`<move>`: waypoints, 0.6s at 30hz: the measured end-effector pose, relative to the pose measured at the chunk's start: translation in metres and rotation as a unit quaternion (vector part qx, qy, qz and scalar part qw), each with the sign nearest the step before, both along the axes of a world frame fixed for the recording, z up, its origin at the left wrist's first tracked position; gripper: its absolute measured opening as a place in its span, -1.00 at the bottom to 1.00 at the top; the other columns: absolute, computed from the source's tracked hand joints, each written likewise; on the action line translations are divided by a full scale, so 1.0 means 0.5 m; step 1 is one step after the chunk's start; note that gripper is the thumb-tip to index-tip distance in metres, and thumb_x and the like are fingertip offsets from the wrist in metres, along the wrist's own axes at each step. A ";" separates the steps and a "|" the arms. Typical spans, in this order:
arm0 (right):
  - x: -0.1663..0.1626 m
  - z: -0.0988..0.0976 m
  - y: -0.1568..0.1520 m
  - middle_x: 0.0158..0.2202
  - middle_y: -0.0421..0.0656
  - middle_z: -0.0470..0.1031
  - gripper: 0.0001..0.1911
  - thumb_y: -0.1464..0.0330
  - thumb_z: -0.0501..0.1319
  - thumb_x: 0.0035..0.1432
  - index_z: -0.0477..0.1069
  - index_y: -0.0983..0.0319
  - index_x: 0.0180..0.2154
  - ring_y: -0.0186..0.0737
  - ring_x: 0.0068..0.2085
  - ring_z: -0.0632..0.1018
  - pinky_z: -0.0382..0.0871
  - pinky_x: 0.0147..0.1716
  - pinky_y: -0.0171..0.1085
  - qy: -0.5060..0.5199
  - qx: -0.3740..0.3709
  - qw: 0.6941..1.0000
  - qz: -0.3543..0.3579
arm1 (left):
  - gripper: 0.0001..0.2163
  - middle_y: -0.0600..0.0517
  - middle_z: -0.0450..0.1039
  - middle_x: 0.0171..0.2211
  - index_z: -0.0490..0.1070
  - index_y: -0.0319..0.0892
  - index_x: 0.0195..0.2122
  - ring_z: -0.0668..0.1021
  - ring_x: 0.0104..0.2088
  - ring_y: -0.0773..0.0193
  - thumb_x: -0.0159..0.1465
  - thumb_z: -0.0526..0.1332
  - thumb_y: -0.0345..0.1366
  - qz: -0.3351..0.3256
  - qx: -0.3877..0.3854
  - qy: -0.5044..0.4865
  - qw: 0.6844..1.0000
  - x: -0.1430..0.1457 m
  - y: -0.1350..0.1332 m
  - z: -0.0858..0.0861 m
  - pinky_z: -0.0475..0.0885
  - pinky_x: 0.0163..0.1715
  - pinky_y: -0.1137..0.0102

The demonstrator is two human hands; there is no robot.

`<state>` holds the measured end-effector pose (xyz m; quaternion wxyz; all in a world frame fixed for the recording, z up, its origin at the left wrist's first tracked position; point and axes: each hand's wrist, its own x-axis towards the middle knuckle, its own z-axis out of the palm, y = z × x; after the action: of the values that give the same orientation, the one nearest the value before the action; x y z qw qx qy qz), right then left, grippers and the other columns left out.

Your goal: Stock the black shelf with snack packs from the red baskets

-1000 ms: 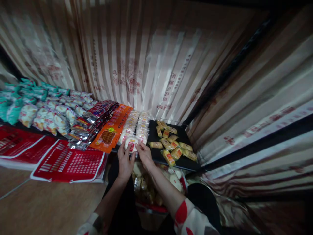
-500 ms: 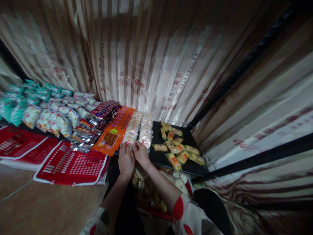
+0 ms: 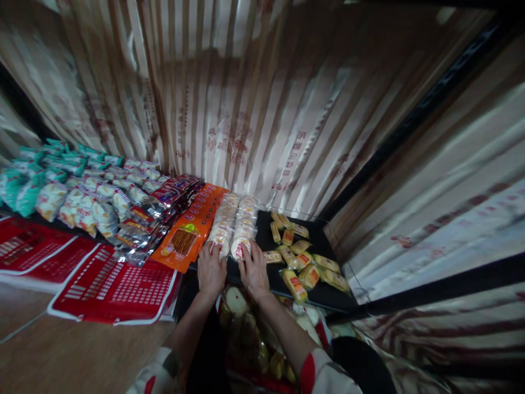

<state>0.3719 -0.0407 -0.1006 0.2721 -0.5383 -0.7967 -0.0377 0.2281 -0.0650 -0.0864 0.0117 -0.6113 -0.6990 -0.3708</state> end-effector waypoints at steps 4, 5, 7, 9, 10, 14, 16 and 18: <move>-0.002 0.000 -0.004 0.26 0.03 0.04 -0.55 0.37 0.01 0.21 0.22 0.22 0.13 0.06 0.21 0.11 0.12 0.08 0.04 0.001 0.011 1.000 -0.014 | -0.72 -0.22 0.27 -0.01 0.33 -0.28 -0.08 0.32 0.01 -0.02 0.15 0.14 -0.41 0.023 -0.017 0.013 1.000 0.009 0.008 0.005 0.32 -0.03 0.12; -0.002 0.000 -0.005 0.27 0.02 0.02 -0.55 0.37 0.01 0.20 0.21 0.21 0.14 0.06 0.22 0.10 0.11 0.08 0.05 0.005 0.015 1.000 -0.019 | -0.71 -0.22 0.26 0.00 0.33 -0.28 -0.08 0.32 0.01 -0.03 0.15 0.14 -0.41 0.028 -0.017 0.012 0.999 0.012 0.009 0.006 0.32 -0.04 0.11; -0.001 0.000 -0.006 0.28 0.00 0.00 -0.54 0.37 0.01 0.20 0.20 0.19 0.14 0.06 0.23 0.08 0.10 0.09 0.06 0.012 0.020 0.999 -0.025 | -0.71 -0.23 0.25 0.02 0.32 -0.26 -0.08 0.31 0.04 -0.04 0.15 0.13 -0.43 0.034 -0.018 0.009 0.999 0.019 0.012 0.009 0.32 -0.06 0.10; -0.001 -0.001 -0.006 0.28 -0.01 0.01 -0.54 0.37 0.01 0.19 0.20 0.19 0.14 0.05 0.23 0.08 0.09 0.09 0.06 0.014 0.018 0.999 -0.025 | -0.71 -0.22 0.24 0.04 0.32 -0.23 -0.08 0.29 0.06 -0.05 0.14 0.11 -0.46 0.040 -0.020 0.001 0.999 0.026 0.014 0.011 0.32 -0.07 0.08; 0.000 -0.001 -0.006 0.28 -0.02 0.02 -0.54 0.37 0.01 0.19 0.20 0.20 0.14 0.05 0.23 0.08 0.08 0.10 0.06 0.013 0.015 1.000 -0.024 | -0.71 -0.21 0.24 0.05 0.32 -0.23 -0.09 0.28 0.07 -0.05 0.14 0.10 -0.47 0.043 -0.022 -0.004 0.999 0.030 0.016 0.012 0.32 -0.07 0.07; 0.000 0.000 -0.003 0.26 -0.02 0.08 -0.54 0.36 0.02 0.18 0.22 0.21 0.13 0.04 0.23 0.08 0.06 0.11 0.05 0.016 0.012 1.000 -0.017 | -0.73 -0.21 0.24 0.06 0.33 -0.22 -0.12 0.27 0.08 -0.08 0.14 0.08 -0.49 0.041 -0.009 -0.033 0.999 0.035 0.027 0.009 0.31 -0.07 0.03; -0.001 0.001 -0.003 0.25 -0.03 0.10 -0.54 0.36 0.03 0.17 0.23 0.21 0.12 0.03 0.23 0.09 0.04 0.12 0.05 0.022 0.011 1.000 -0.017 | -0.74 -0.20 0.25 0.04 0.33 -0.21 -0.13 0.28 0.08 -0.05 0.14 0.07 -0.50 0.022 0.017 -0.052 0.998 0.033 0.033 0.001 0.28 -0.02 0.03; -0.002 0.003 -0.005 0.25 -0.03 0.10 -0.54 0.36 0.03 0.17 0.23 0.21 0.11 0.02 0.22 0.09 0.03 0.13 0.03 0.027 0.009 0.999 -0.017 | -0.74 -0.19 0.26 0.04 0.33 -0.20 -0.13 0.27 0.09 -0.03 0.16 0.06 -0.49 0.003 0.036 -0.064 0.997 0.028 0.038 -0.009 0.24 0.03 0.03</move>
<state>0.3708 -0.0431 -0.0991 0.2975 -0.5504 -0.7793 -0.0351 0.2421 -0.0458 -0.0912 -0.0102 -0.5832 -0.6867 -0.4339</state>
